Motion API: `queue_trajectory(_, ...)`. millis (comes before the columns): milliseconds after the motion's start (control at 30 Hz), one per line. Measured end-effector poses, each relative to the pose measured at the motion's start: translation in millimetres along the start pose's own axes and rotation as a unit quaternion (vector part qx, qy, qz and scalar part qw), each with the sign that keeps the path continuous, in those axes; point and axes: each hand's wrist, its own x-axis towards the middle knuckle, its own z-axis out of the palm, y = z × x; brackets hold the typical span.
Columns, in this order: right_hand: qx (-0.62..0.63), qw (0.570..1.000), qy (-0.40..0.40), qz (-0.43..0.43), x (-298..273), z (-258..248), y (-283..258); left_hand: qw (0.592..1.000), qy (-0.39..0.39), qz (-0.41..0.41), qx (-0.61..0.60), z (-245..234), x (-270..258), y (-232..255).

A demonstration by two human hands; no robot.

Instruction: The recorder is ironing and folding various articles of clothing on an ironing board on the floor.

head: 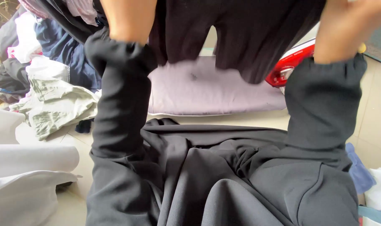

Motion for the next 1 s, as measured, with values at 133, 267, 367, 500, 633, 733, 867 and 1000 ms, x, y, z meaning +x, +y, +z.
queue_trajectory(133, -0.084, 0.991, -0.098, 0.022, -25.9, -49.1, -108.1, 0.999, 0.046, 0.008, 0.004, -19.1, -21.9, 27.7)
queue_trajectory(267, 0.196, 0.924, -0.233, 0.233, -119.5, -61.2, -175.3, 0.976, -0.214, 0.017, -0.040, -9.3, -112.8, 41.9)
queue_trajectory(367, 0.262, 0.823, -0.329, 0.382, -220.8, -72.6, -193.2, 0.947, -0.319, -0.034, -0.037, 20.4, -219.6, 27.0)
queue_trajectory(500, 0.205, 0.746, -0.427, 0.468, -319.6, -80.0, -187.6, 0.930, -0.357, -0.066, -0.046, 32.6, -282.5, 36.3)
queue_trajectory(633, 0.218, 0.717, -0.426, 0.507, -293.6, -58.0, -183.0, 0.943, -0.321, -0.035, -0.085, 41.8, -251.3, 48.3)
queue_trajectory(733, 0.242, 0.854, -0.339, 0.313, -224.0, -26.6, -201.7, 0.941, -0.318, -0.011, -0.117, 57.2, -223.3, 48.2)
queue_trajectory(867, 0.330, 0.807, -0.360, 0.332, -158.9, -6.9, -236.5, 0.929, -0.310, -0.054, -0.196, 74.1, -187.4, 52.9)
queue_trajectory(1000, 0.502, 0.714, -0.326, 0.363, -140.7, -26.2, -220.0, 0.948, -0.204, -0.069, -0.234, 78.0, -174.8, 57.5)
